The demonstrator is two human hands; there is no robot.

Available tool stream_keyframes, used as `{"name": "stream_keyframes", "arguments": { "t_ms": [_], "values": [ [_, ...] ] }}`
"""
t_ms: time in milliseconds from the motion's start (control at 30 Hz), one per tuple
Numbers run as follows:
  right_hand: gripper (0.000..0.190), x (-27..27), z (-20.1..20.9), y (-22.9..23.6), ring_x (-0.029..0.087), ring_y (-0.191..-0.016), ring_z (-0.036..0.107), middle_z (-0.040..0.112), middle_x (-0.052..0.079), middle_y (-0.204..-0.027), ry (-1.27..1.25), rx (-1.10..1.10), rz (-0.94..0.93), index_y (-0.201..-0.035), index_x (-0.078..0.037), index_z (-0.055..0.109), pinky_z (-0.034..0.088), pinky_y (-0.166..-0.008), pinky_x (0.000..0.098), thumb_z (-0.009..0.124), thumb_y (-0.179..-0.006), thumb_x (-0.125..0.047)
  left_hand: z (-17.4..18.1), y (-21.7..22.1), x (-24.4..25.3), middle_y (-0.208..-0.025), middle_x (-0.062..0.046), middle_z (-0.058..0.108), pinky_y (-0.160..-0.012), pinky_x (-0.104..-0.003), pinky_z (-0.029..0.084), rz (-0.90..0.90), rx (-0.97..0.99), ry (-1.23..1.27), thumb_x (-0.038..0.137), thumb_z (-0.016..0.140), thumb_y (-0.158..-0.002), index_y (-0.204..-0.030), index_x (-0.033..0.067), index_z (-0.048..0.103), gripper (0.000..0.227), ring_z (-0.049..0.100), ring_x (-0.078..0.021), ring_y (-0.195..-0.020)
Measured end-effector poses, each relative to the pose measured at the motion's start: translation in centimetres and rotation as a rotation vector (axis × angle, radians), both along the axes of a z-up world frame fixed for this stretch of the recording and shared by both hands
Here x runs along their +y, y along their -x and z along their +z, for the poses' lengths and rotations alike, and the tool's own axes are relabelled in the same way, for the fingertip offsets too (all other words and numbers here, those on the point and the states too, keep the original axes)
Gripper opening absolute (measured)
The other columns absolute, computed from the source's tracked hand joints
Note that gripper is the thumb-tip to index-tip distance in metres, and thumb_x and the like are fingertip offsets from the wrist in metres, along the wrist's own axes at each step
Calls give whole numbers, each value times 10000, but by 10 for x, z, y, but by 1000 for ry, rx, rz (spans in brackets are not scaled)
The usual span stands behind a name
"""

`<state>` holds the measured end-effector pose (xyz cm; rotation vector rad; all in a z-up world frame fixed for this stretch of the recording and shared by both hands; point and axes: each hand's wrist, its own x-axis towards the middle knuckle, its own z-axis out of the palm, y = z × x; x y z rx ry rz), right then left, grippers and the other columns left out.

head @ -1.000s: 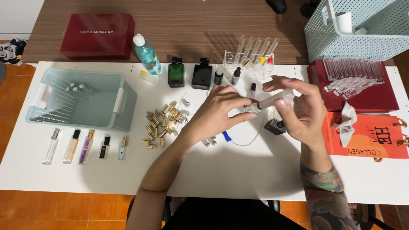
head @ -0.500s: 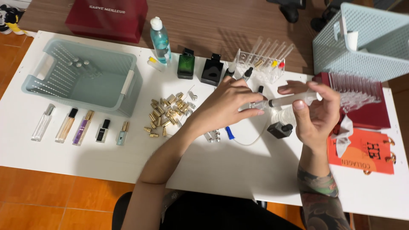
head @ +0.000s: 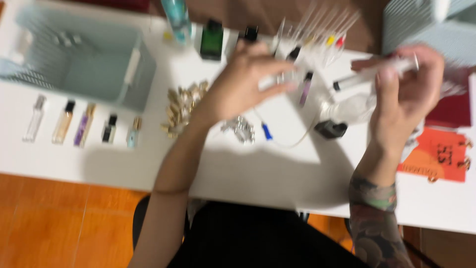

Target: The recorder fills small perfume bottles with a syringe and wipes them with a cloth.

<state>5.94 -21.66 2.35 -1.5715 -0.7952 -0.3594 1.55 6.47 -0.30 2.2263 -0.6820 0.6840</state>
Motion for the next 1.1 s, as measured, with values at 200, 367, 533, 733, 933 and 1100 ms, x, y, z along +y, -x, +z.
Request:
{"name": "stream_keyframes", "arguments": {
  "t_ms": [200, 367, 533, 733, 933, 1100],
  "values": [
    [288, 50, -15, -9, 228, -806, 730, 736, 140, -955, 810, 217, 29, -1323, -68, 648, 544, -641, 338, 682, -1056, -171, 22, 25, 34, -1055, -62, 702, -892, -339, 529, -52, -60, 149, 234, 749, -1086, -1263, 63, 670, 258, 689, -196, -955],
    [337, 58, -52, -21, 303, -867, 708, 733, 168, -996, 1102, -11, 166, -1262, -93, 722, 541, -825, 408, 738, -1000, -304, 25, 33, 37, -1016, -88, 692, -835, -366, 515, 23, -51, 128, 229, 789, -1085, -1204, 34, 669, 258, 673, -242, -909],
    [381, 75, -81, -24, 369, -1106, 628, 693, 199, -1161, 1061, -285, 132, -1256, -42, 720, 483, -994, 463, 753, -971, -294, 22, 34, 38, -1090, -76, 707, -872, -362, 525, 30, -130, 165, 222, 768, -1075, -1241, 53, 659, 261, 684, -230, -974],
    [291, 113, -112, -19, 350, -1199, 614, 663, 168, -1246, 913, -466, 403, -1205, -89, 747, 468, -1048, 473, 727, -916, -110, 25, 31, 41, -1117, -69, 715, -950, -365, 503, 7, -218, 163, 226, 774, -1050, -1240, 60, 675, 270, 679, -223, -1031],
    [202, 120, -122, -23, 331, -1165, 605, 660, 153, -1173, 951, -397, 388, -1062, -103, 758, 483, -1029, 454, 756, -870, -165, 34, 32, 36, -998, -51, 731, -994, -386, 429, 81, -84, 85, 307, 815, -1012, -1230, 67, 747, 331, 614, -219, -1003],
    [233, 106, -84, -20, 313, -973, 688, 704, 136, -1093, 790, -179, 400, -1137, -61, 719, 551, -862, 415, 757, -947, -190, 37, 32, 30, -989, -51, 745, -999, -386, 416, 78, -26, 109, 300, 802, -971, -1202, 61, 750, 336, 617, -215, -995]
  ]
}}
